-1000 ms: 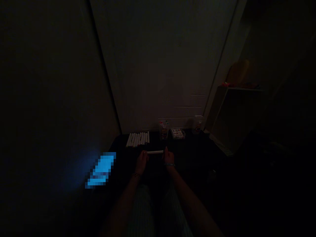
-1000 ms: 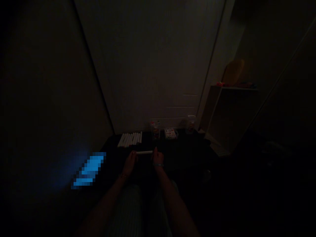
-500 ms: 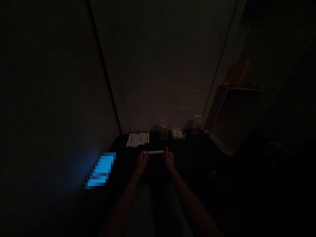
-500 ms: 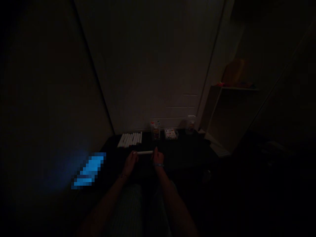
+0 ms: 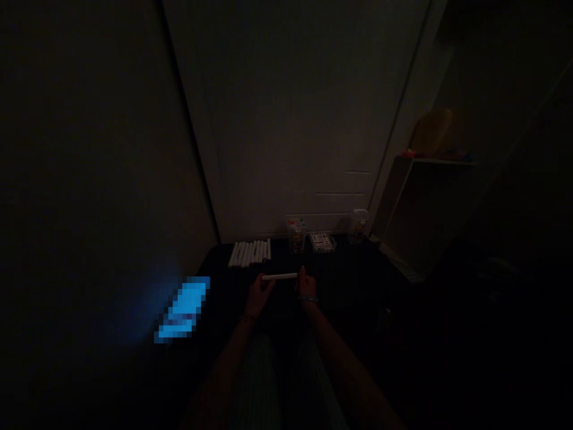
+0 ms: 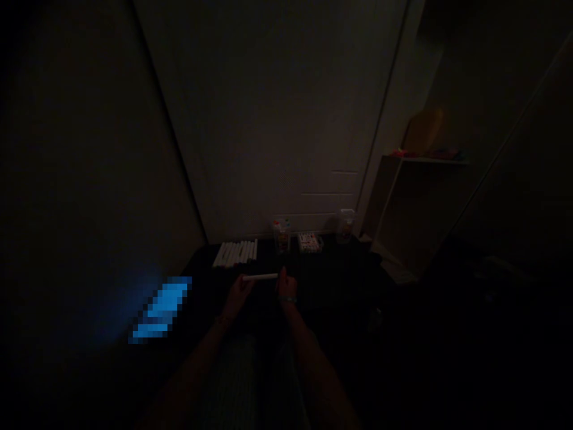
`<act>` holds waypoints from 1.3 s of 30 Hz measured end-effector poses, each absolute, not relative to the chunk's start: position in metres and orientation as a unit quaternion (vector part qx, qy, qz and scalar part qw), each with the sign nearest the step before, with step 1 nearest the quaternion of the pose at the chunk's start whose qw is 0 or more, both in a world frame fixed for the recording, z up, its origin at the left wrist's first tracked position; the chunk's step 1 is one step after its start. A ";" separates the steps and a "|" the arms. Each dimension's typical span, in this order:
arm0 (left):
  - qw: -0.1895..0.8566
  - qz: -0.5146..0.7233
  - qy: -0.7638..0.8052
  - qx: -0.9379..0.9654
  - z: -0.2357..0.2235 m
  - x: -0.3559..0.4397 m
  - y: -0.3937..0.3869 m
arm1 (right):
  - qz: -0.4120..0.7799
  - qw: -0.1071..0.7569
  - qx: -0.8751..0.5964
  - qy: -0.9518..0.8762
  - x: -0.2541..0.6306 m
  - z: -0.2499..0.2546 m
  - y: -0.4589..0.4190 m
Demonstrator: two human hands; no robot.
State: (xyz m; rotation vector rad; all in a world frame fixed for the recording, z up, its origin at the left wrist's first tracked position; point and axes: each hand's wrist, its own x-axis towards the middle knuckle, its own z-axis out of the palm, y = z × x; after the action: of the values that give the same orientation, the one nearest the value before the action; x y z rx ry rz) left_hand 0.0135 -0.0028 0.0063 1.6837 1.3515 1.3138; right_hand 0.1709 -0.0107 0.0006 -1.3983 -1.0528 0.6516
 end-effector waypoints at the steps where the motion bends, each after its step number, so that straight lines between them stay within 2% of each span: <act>1: 0.301 0.494 0.510 0.636 0.006 0.013 -0.003 | 0.281 0.595 -0.603 -0.452 0.171 0.000 -0.010; 24: 0.311 0.497 0.502 0.636 0.011 0.017 -0.007 | 0.294 0.572 -0.624 -0.444 0.169 0.011 -0.016; 39: 0.304 0.475 0.523 0.639 0.019 0.016 -0.013 | 0.245 0.582 -0.634 -0.447 0.169 0.010 -0.016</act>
State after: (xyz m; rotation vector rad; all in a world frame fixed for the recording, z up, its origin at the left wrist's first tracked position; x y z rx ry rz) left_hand 0.0156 -0.0129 0.0190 1.6940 1.3856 1.2587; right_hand 0.1687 -0.0158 0.0102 -1.4803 -1.0433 0.5729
